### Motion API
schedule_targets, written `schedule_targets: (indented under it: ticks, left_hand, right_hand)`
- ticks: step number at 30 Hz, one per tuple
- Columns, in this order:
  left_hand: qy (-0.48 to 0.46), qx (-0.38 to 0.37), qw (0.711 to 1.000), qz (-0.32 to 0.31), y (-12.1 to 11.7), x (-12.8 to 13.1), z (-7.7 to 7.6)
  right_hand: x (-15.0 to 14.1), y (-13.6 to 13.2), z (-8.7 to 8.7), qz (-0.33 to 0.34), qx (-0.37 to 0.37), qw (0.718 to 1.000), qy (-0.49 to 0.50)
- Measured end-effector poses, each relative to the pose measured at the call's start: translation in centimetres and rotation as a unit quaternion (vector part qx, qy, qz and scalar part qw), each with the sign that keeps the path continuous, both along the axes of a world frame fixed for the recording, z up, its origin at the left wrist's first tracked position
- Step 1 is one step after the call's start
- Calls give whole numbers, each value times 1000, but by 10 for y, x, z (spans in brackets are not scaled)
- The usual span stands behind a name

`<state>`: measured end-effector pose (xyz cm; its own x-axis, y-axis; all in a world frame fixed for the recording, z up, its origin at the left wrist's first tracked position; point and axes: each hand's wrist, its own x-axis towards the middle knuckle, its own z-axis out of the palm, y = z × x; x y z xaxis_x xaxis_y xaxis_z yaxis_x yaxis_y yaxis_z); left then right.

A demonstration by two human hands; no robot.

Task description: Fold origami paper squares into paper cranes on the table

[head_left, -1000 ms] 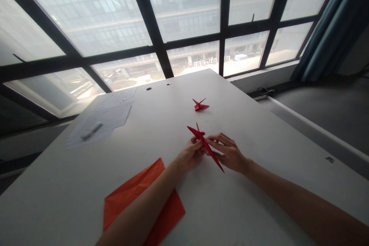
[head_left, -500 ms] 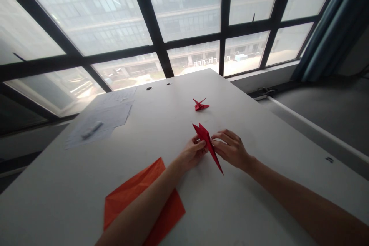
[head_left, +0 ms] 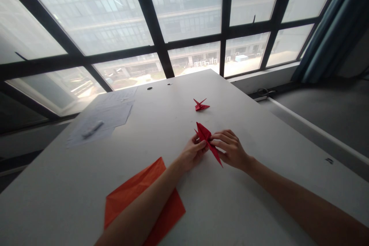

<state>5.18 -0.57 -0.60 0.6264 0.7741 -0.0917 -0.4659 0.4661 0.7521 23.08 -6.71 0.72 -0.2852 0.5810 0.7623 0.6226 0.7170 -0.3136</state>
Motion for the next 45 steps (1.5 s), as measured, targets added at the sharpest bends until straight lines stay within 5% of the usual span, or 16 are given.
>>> schedule_targets:
  ticks: [5,15,24,32,37,45]
  left_hand:
    - [15,6,1000,-6,-2,1,2]
    - [62,61,996,-9,-3,2,0]
    - [56,25,998,10,-1,2,1]
    - [79,53,994,-56,-1,1,0]
    - [105,75,991,-32,-2,3,1]
    - [144,120,981,44,-7,9,1]
  right_hand:
    - [-7,2,-3,16,-77,985,156]
    - [-15,13,-24,43,-224,901,369]
    - [-7,6,-15,123,-244,898,345]
    - [-13,14,-24,38,-269,885,378]
    - [-14,14,-24,-46,-286,871,396]
    - [-17,12,-26,16,-337,860,383]
